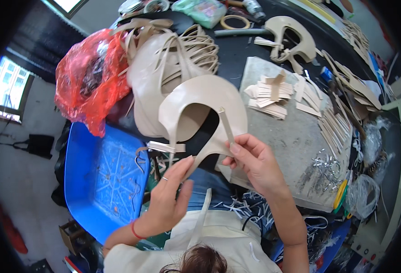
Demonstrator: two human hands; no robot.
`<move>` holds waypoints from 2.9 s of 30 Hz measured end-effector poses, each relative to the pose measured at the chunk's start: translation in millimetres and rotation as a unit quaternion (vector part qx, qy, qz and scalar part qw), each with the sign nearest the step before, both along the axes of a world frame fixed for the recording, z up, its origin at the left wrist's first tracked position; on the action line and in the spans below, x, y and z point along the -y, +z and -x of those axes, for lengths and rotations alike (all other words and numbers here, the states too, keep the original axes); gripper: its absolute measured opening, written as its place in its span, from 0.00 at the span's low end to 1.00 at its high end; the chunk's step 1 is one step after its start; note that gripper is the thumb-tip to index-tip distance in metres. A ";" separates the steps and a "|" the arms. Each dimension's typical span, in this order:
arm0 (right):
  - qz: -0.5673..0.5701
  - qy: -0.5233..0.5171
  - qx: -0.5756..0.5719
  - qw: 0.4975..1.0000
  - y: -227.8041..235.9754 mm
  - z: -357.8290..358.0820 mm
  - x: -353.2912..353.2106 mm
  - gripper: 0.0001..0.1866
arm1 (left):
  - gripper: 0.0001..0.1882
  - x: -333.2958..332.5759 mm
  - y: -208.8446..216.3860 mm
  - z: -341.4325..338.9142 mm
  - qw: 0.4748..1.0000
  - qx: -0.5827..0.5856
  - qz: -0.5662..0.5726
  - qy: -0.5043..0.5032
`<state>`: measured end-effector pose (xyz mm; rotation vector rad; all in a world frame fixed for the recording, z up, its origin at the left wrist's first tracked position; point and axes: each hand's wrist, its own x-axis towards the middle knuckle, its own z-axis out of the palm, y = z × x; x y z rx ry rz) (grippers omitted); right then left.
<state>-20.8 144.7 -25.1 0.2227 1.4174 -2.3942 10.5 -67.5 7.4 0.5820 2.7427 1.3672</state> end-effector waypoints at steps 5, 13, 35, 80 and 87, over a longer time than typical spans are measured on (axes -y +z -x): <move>-0.054 0.003 -0.006 0.999 17.1 -1.1 1.1 0.10 | 0.19 1.7 -18.8 4.1 0.958 0.229 -0.164 0.054; -0.376 0.018 -0.149 0.915 33.4 -33.3 7.9 0.10 | 0.18 -13.1 -17.5 17.5 0.857 0.364 -0.363 0.042; -0.298 0.026 -0.115 0.947 14.3 -24.5 21.2 0.03 | 0.18 -14.5 -19.5 18.5 0.828 0.379 -0.407 0.075; -0.573 -0.137 -0.305 0.748 25.1 -58.1 25.7 0.15 | 0.11 -41.0 -23.4 10.5 0.859 0.371 -0.353 0.021; -0.541 -0.108 -0.304 0.777 30.4 -82.4 44.1 0.32 | 0.10 -59.6 -28.2 14.7 0.851 0.333 -0.402 0.050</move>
